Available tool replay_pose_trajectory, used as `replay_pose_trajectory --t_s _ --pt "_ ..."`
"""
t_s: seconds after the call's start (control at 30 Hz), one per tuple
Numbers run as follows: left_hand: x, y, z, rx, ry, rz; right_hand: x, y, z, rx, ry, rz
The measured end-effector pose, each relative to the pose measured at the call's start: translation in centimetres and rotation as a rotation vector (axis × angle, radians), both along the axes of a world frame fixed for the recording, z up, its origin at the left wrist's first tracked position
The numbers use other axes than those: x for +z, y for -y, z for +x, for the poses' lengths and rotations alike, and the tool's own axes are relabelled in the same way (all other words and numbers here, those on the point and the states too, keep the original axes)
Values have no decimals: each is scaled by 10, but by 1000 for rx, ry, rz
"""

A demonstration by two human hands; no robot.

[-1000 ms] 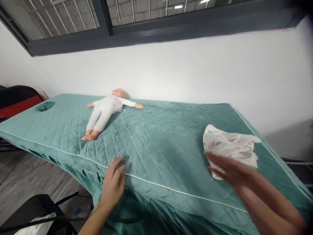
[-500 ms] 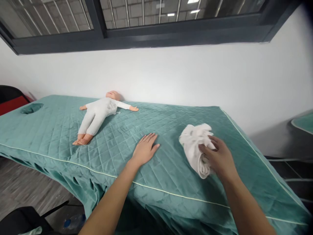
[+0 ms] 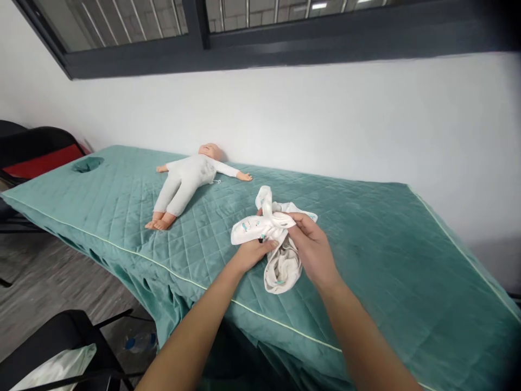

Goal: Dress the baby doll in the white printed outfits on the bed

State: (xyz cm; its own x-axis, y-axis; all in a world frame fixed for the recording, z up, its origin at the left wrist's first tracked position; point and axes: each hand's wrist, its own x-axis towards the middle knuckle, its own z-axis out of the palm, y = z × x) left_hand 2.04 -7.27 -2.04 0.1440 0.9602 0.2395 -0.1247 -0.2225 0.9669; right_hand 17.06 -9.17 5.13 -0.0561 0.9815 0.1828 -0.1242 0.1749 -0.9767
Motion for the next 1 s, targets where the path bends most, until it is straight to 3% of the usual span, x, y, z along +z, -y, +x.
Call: replay_pose_trajectory --t_s 0.1,0.23,0.43,0.6,0.7,0.8,1.0 --pt "4 0 3 -24 23 -52 5 -1 0 70 17 39" --pt "-1 -6 1 108 119 -57 6 3 1 91 182 123" --pt "-10 -18 -5 215 533 -260 -28 20 5 248 856 202" --pt "-9 -25 -6 268 694 -221 -33 36 10 160 1068 259" --pt "-8 -26 -8 258 719 -245 -27 43 19 145 1104 295" --pt "-9 -27 -10 220 729 -300 -22 46 35 99 1068 226" --pt "-11 -29 -13 224 789 -350 -7 45 76 -201 555 -8"
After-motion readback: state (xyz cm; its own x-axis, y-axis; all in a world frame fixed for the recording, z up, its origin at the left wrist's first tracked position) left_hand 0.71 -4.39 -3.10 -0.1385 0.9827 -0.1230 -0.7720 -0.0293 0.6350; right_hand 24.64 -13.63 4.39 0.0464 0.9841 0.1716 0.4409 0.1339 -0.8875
